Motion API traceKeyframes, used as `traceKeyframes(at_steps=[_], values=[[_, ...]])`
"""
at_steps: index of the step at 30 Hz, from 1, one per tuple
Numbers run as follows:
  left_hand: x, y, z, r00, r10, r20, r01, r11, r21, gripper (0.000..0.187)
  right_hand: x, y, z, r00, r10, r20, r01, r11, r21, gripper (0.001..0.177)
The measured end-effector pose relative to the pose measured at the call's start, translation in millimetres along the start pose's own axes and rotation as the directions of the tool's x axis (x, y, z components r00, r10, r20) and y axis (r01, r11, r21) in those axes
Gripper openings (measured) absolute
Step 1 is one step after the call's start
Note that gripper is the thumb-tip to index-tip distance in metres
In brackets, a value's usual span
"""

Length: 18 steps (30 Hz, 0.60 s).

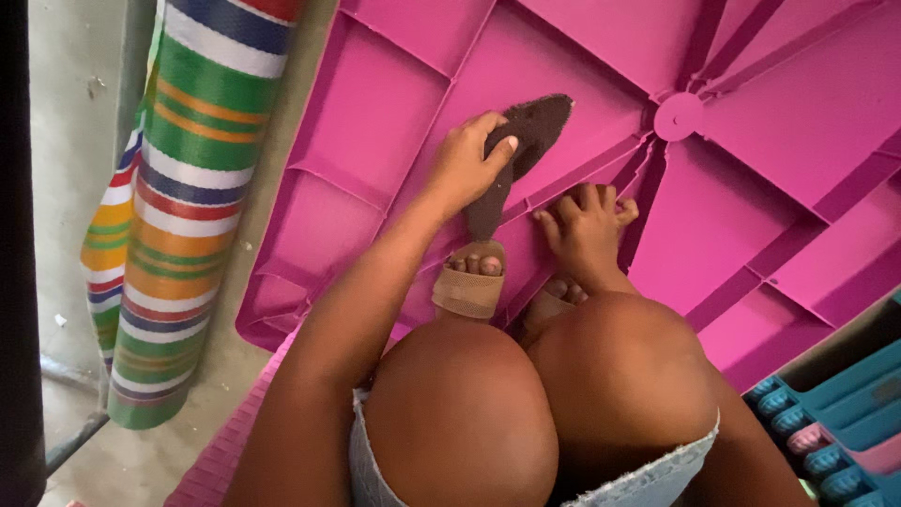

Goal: The person sits on the floor and sands the underside of a pink plastic table using a sanding block. They systematically rub the sanding block across the surface, focusing on the edges and recessed areas.

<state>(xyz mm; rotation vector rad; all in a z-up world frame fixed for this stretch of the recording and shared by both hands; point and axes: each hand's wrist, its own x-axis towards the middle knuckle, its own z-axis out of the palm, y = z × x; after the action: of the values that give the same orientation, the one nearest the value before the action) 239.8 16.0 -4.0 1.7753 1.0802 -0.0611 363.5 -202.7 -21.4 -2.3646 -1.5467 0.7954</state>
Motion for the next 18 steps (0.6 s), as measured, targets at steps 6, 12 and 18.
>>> traceKeyframes(at_steps=[6,12,18], values=[[-12,28,-15,0.941,-0.046,0.335,0.061,0.998,-0.032,0.035,-6,4,1,0.999,0.032,0.03,-0.037,0.985,0.169,0.028],[-28,34,-11,0.95,0.041,0.31,-0.062,0.997,0.056,0.035,-15,-15,-11,0.992,-0.118,-0.038,0.12,0.992,0.035,0.041],[-35,23,-5,0.969,-0.019,0.245,0.015,1.0,0.021,0.035,5,-27,13,0.959,-0.161,0.234,0.186,0.979,-0.089,0.04]])
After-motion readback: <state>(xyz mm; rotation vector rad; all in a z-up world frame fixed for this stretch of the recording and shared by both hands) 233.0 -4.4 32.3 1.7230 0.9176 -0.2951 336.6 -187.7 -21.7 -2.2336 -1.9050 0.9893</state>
